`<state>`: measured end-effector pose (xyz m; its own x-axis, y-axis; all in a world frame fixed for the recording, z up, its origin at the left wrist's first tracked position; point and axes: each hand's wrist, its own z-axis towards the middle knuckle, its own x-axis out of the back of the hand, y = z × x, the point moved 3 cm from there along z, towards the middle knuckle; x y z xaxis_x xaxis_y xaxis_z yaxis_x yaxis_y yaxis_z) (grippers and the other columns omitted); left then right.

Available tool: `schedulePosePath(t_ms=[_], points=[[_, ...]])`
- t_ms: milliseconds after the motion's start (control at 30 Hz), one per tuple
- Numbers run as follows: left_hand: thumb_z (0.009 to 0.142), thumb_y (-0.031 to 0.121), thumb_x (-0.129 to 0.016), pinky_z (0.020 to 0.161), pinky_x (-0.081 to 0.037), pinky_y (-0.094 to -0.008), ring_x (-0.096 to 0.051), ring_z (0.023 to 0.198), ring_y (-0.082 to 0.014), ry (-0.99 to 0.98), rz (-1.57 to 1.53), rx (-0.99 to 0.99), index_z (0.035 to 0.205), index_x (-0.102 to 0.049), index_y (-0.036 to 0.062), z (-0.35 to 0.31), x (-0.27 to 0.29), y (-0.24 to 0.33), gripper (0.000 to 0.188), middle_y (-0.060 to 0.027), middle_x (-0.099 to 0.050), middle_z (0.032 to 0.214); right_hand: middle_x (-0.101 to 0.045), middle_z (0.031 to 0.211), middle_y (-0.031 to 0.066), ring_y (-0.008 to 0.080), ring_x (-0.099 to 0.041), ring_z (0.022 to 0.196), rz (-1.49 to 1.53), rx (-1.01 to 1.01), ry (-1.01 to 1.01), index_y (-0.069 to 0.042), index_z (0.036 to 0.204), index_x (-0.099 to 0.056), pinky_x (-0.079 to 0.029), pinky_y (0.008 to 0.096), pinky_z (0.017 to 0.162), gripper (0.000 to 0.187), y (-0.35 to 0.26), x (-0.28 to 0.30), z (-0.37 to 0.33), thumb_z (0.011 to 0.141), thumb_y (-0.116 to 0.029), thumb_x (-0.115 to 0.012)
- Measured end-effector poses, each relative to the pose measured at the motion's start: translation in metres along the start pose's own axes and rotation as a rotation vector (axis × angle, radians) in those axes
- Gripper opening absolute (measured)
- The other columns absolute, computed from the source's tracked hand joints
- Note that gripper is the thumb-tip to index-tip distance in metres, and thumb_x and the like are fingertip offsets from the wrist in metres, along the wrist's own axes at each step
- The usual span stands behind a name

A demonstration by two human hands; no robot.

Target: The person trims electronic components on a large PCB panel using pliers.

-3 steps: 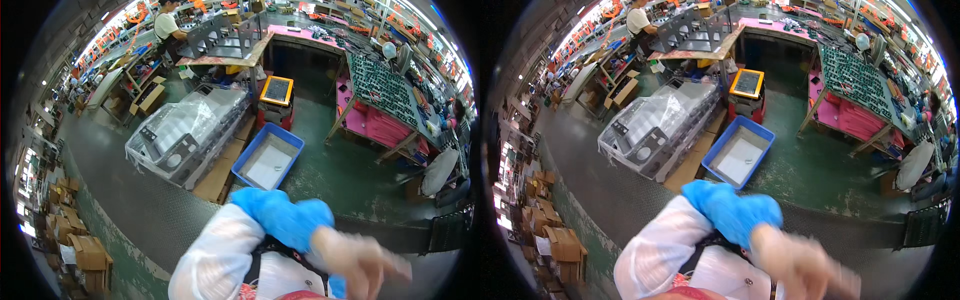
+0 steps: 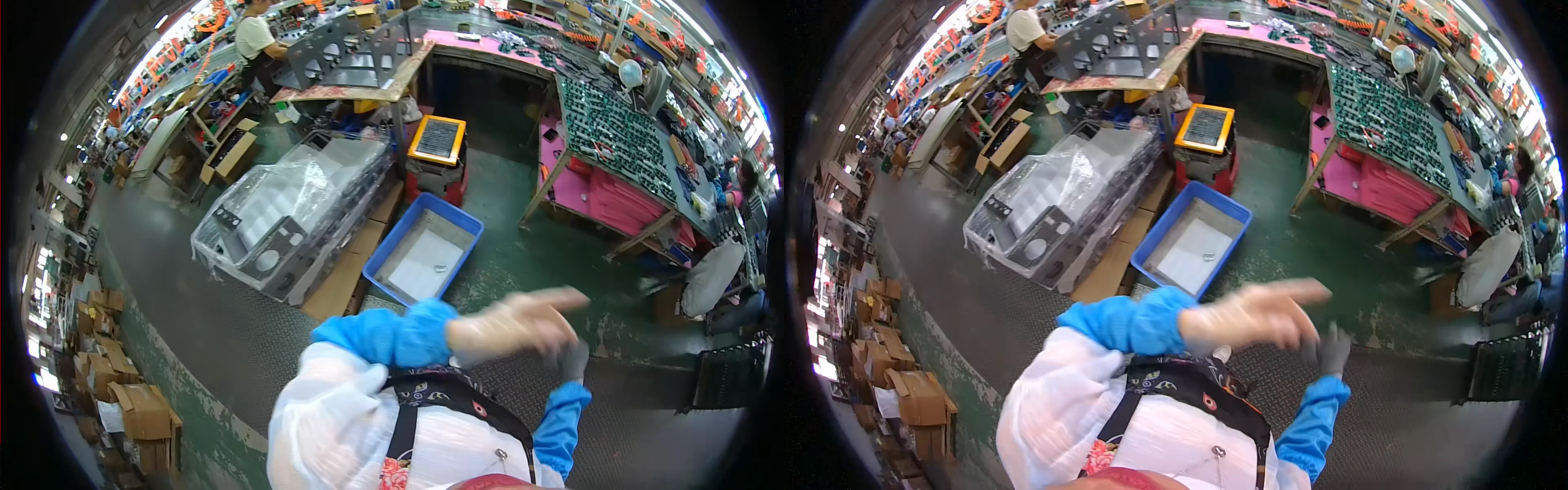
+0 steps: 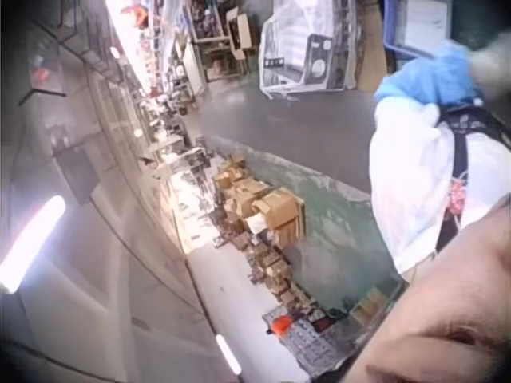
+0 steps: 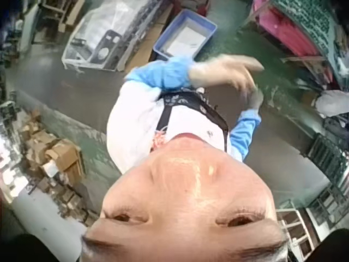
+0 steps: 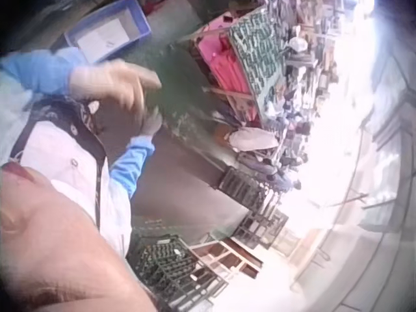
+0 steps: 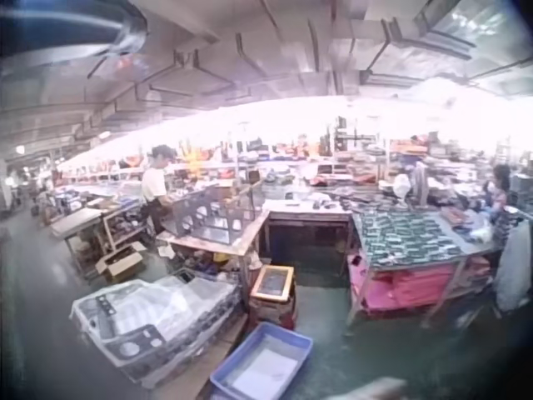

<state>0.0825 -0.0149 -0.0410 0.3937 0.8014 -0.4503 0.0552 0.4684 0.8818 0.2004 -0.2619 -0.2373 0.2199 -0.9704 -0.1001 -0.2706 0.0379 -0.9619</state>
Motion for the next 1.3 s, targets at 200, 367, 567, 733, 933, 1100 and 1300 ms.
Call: schedulePosePath(t_ms=[200, 367, 567, 733, 933, 1100, 1300], points=[[0.096, 0.051, -0.047, 0.113, -0.025, -0.0451, -0.029, 0.139, -0.0297, 0.776, -0.296, 0.408, 0.152, -0.014, 0.0129, -0.009, 0.151, -0.13, 0.076, -0.0155, -0.023, 0.154, -0.061, 0.067, 0.0032, 0.0077, -0.056, 0.06, -0.008, -0.007, -0.025, 0.0, 0.077, -0.061, -0.043, 0.0223, 0.052, 0.037, -0.119, -0.128, 0.072, 0.095, -0.032, -0.055], [0.09, 0.065, -0.041, 0.112, -0.026, -0.0528, -0.027, 0.139, -0.0342, 0.322, -0.839, 0.083, 0.152, -0.015, 0.0165, 0.08, 0.176, -0.097, 0.083, -0.0163, -0.023, 0.153, -0.062, 0.066, 0.0075, 0.0121, -0.057, 0.052, 0.001, -0.068, -0.036, 0.0, 0.085, -0.06, -0.044, 0.0242, 0.046, 0.036, -0.121, -0.141, 0.15, 0.096, -0.033, -0.053], [0.098, 0.04, -0.046, 0.105, -0.033, -0.0594, -0.037, 0.135, -0.032, 0.171, -0.851, 0.149, 0.151, -0.021, 0.0166, 0.134, 0.229, -0.041, 0.063, -0.015, -0.032, 0.149, -0.063, 0.07, 0.0094, 0.0139, -0.059, 0.057, -0.015, -0.088, 0.077, 0.003, 0.09, -0.06, -0.048, 0.0254, 0.052, 0.035, -0.131, -0.127, 0.243, 0.096, -0.031, -0.052], [0.093, 0.012, -0.053, 0.099, -0.041, -0.0476, -0.052, 0.117, -0.0233, 0.413, -0.72, 0.161, 0.143, -0.036, 0.0133, 0.182, 0.28, -0.047, 0.053, -0.0102, -0.052, 0.126, -0.065, 0.08, 0.0111, 0.0154, -0.063, 0.068, 0.092, -0.081, 0.028, 0.004, 0.098, -0.06, -0.051, 0.0256, 0.058, 0.034, -0.145, -0.145, 0.298, 0.096, -0.029, -0.053], [0.087, 0.001, -0.059, 0.063, -0.047, -0.0259, -0.056, 0.077, -0.0124, 1.064, -0.112, 0.058, 0.094, -0.055, 0.0078, 0.26, 0.363, -0.04, 0.011, 0.0022, -0.058, 0.086, -0.065, 0.099, 0.0098, 0.0167, -0.063, 0.085, -0.671, 0.392, -0.3, 0.001, 0.113, -0.06, -0.051, 0.0277, 0.074, 0.037, -0.19, -0.209, 0.377, 0.089, -0.027, -0.064], [0.081, -0.001, -0.061, 0.06, -0.041, -0.025, -0.043, 0.069, -0.0072, 1.266, 0.573, -0.222, 0.085, -0.048, 0.0045, 0.336, 0.409, -0.036, 0.015, 0.0008, -0.047, 0.075, -0.067, 0.09, 0.0148, 0.028, -0.067, 0.079, -0.915, 0.189, -0.686, -0.003, 0.102, -0.064, -0.05, 0.0359, 0.069, 0.033, -0.195, -0.232, 0.457, 0.085, -0.031, -0.066], [0.087, 0.038, -0.062, 0.055, -0.043, -0.0284, -0.049, 0.057, -0.013, 1.306, 0.143, 0.173, 0.073, -0.05, 0.006, 0.377, 0.445, -0.023, 0.036, -0.0031, -0.047, 0.059, -0.061, 0.083, 0.0102, 0.0324, -0.061, 0.079, -1.247, 0.731, -0.515, -0.009, 0.084, -0.059, -0.047, 0.0439, 0.062, 0.015, -0.178, -0.246, 0.544, 0.08, -0.023, -0.062]])
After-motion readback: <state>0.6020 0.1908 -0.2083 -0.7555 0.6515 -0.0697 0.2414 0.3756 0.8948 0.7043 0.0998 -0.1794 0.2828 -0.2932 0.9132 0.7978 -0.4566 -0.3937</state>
